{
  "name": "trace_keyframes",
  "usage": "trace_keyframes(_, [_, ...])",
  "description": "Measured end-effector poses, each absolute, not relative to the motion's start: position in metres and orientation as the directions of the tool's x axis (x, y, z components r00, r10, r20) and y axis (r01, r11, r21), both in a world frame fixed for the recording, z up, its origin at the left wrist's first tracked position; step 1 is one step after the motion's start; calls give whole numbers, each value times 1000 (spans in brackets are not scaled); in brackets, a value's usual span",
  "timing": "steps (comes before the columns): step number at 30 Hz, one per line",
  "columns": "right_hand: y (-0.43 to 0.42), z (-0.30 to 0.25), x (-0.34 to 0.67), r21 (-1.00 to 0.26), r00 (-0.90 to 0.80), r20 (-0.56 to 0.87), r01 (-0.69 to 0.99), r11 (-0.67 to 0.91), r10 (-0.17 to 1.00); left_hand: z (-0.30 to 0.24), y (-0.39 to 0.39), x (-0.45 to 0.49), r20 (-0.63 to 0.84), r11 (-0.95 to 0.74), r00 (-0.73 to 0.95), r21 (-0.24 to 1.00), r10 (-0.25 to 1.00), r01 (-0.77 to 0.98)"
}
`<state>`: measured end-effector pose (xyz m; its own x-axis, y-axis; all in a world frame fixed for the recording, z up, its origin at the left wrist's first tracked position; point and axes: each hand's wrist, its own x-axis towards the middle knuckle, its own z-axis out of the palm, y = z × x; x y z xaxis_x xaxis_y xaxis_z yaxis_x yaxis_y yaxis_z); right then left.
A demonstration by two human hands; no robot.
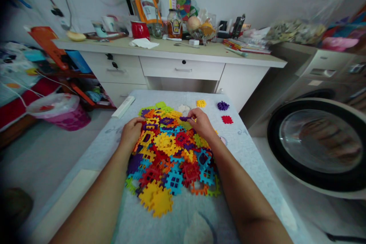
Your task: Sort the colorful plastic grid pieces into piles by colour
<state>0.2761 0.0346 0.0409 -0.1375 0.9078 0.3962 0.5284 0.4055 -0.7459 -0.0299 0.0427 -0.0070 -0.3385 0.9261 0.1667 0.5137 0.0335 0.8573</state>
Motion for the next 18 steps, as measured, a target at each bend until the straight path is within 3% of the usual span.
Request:
trace_keyframes(3, [31, 43, 280, -698, -372, 264, 563, 443, 890, -7, 43, -30, 167, 36, -339, 855, 926, 518])
trace_keyframes(5, [29, 44, 282, -699, -418, 197, 574, 426, 887, -9, 44, -31, 172, 34, -339, 851, 925, 525])
trace_keyframes(10, [29, 41, 278, -609, -253, 189, 728, 315, 949, -14, 46, -32, 178, 34, -342, 846, 923, 532])
trace_keyframes(14, [28, 40, 271, -564, -243, 89, 787, 250, 966, -15, 47, -33, 186, 23, -337, 848, 923, 530])
trace_keyframes(18, [28, 44, 274, -595, -190, 167, 763, 253, 967, -16, 48, -33, 196, 10, -328, 845, 924, 534])
